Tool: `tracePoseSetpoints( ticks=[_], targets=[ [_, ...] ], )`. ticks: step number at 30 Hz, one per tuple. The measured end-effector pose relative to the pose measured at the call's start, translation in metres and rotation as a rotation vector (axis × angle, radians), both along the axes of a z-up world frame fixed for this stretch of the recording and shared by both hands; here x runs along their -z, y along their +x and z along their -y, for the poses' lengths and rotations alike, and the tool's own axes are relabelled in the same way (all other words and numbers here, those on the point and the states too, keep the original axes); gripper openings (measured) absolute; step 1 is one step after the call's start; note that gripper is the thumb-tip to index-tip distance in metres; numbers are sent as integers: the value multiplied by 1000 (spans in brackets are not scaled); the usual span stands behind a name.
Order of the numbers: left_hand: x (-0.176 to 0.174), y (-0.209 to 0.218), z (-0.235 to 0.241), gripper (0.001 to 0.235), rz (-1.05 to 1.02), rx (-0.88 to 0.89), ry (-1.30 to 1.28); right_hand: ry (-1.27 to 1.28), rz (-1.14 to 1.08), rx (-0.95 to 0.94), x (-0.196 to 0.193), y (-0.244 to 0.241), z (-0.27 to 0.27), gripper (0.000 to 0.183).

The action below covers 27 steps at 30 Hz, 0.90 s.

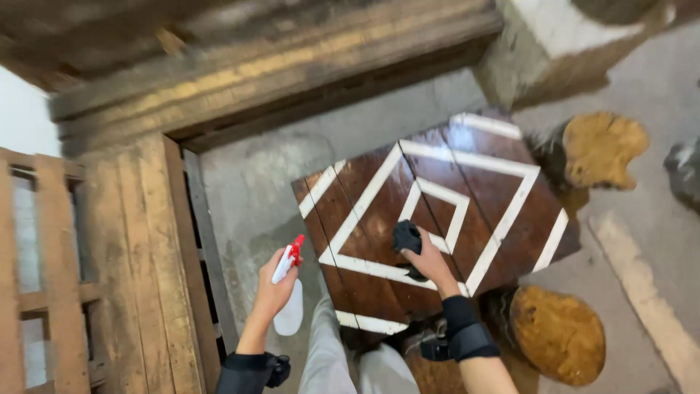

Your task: The person sprays a cleaning solution onto various wooden furniture pieces and wipes them with a cloth. They clean a round wooden stool, a square table with white geometric patterns, and a wooden bench against the wall.

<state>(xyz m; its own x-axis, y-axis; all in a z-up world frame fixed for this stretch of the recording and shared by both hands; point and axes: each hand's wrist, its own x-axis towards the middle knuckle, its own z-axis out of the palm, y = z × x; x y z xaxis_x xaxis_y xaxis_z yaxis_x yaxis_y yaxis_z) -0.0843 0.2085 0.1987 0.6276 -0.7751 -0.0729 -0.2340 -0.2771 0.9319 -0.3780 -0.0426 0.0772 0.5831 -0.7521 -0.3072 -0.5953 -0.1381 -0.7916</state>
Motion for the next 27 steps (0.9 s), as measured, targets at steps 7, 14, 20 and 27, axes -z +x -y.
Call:
tracePoseSetpoints(
  ticks=[7, 14, 20, 27],
  targets=[
    [-90, -21, -36, 29, 120, -59, -69, -25, 238, -18, -107, 4, -33, 64],
    [-92, -32, -60, 26, 147, -264, -204, -108, 442, -153, -168, 26, -57, 34],
    [-107, -43, -103, 27, 150, -219, -269, -608, 386, -404, -231, 64, -105, 34],
    [-122, -71, -207, 23, 192, -367, -369, -398, 521, -492, -257, 123, -182, 33]
  ],
)
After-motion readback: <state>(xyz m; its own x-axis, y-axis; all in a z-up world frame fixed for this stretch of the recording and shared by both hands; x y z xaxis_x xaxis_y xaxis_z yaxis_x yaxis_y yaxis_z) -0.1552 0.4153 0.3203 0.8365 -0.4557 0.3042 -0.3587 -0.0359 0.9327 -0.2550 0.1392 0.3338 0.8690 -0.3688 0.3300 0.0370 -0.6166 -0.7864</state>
